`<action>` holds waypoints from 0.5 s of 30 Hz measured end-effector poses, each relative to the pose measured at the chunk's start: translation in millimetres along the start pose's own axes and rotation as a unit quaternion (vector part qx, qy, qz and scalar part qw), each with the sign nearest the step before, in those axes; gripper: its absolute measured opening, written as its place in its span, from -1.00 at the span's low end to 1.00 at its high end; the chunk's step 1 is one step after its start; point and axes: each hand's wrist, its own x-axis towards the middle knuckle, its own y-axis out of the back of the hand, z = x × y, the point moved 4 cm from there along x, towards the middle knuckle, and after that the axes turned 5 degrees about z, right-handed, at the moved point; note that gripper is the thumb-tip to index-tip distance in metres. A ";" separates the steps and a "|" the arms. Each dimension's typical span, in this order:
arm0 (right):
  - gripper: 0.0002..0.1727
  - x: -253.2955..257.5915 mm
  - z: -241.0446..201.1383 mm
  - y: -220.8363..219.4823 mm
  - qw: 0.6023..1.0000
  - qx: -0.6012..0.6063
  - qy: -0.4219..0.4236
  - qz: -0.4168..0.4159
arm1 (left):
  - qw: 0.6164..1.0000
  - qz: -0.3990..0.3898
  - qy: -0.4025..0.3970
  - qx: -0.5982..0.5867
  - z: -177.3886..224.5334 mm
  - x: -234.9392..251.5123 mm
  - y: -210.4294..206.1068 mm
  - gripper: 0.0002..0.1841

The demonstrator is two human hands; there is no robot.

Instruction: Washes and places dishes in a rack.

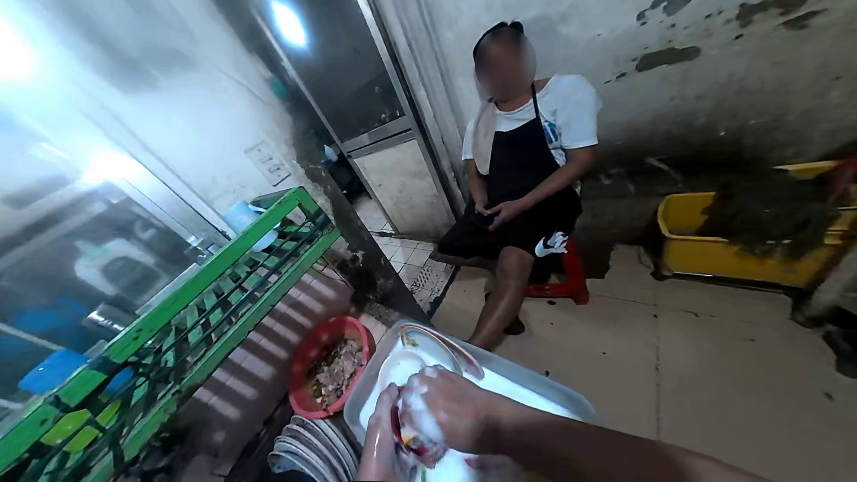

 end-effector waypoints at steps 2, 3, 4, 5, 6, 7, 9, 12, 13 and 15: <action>-0.72 2.7 1.7 -8.3 0.994 0.051 -0.096 -0.009 | 0.987 0.038 -0.141 0.066 2.1 6.4 -2.5 -0.55; -0.69 5.8 2.0 -11.2 0.980 0.127 -0.155 0.004 | 0.972 0.057 -0.209 0.088 2.0 8.0 -3.3 -0.56; -0.67 7.8 3.8 -16.0 0.951 0.227 -0.205 0.032 | 0.960 0.070 -0.255 0.094 0.0 8.7 -3.1 -0.56; -0.66 7.6 6.8 -24.4 0.918 0.316 -0.233 0.064 | 0.953 0.076 -0.277 0.094 -3.5 10.6 -1.6 -0.56; -0.61 5.5 6.1 -30.4 0.910 0.335 -0.235 0.067 | 0.956 0.073 -0.270 0.087 -5.9 11.3 0.3 -0.55; -0.50 0.8 1.0 -32.7 0.933 0.281 -0.220 0.050 | 0.967 0.065 -0.233 0.078 -6.9 11.6 2.1 -0.56; -0.43 -16.8 -12.2 -36.4 0.986 0.088 -0.127 0.056 | 0.992 0.043 -0.092 0.070 -6.8 15.1 2.5 -0.57; -0.68 -17.3 -12.1 -40.6 0.998 -0.027 -0.026 0.047 | 0.975 -0.023 0.048 0.218 2.7 15.7 3.3 -0.42; -0.68 -11.4 -10.4 -33.9 0.998 0.003 -0.056 -0.019 | 0.967 -0.023 0.053 0.250 7.6 15.5 6.1 -0.35; -0.62 2.0 -7.4 -13.6 0.978 0.128 -0.149 -0.066 | 0.977 0.002 0.026 0.210 15.0 15.8 15.9 -0.33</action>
